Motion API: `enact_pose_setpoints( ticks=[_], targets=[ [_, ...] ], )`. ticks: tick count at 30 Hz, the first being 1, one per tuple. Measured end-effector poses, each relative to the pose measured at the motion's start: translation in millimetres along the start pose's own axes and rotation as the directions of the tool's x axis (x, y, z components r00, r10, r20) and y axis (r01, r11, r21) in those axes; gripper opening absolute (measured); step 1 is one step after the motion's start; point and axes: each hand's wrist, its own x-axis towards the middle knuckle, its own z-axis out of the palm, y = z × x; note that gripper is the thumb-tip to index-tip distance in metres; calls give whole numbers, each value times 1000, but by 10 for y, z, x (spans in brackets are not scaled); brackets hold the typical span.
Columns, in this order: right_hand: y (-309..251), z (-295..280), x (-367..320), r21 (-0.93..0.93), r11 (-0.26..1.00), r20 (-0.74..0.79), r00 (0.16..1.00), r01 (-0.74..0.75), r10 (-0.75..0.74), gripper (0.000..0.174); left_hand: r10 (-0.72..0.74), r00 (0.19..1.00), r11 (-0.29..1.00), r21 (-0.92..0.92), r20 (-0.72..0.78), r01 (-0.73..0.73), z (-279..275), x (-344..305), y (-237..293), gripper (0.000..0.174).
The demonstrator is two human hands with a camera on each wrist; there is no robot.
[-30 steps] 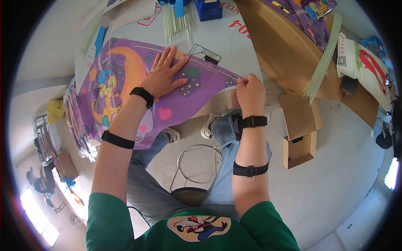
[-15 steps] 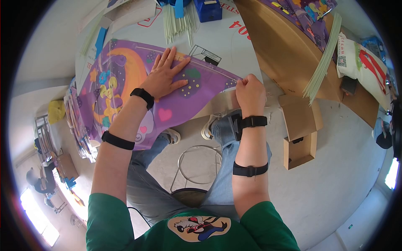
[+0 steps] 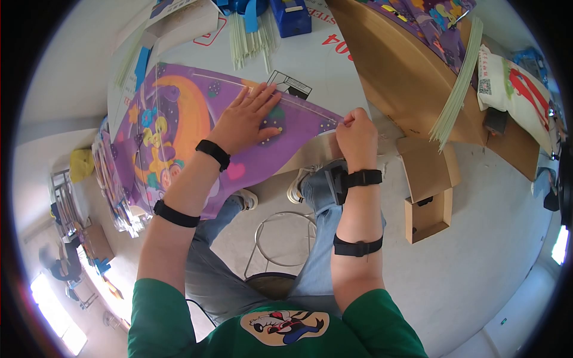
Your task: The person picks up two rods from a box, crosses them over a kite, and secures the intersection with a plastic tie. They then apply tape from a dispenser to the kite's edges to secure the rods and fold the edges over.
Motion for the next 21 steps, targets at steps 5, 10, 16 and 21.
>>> enact_pose_setpoints(
  ticks=[5, 10, 16, 21],
  targets=[
    [40, -16, 27, 39, 999, 4, 1000, 5, -6, 7, 41, 999, 998, -57, -6, -41, 50, 63, 149, 72],
    [63, -143, 96, 160, 984, 10, 997, -81, 81, 8, 16, 1000, 998, -60, -9, -17, 30, 79, 212, 74],
    [-12, -266, 133, 451, 876, -51, 975, -171, 216, 9, 55, 998, 997, -61, -14, -56, 14, 218, 538, 76],
    [41, -223, 158, 503, 863, -181, 971, -47, 158, 9, 41, 999, 994, -102, -14, -42, 113, 248, 681, 76]
  ],
)
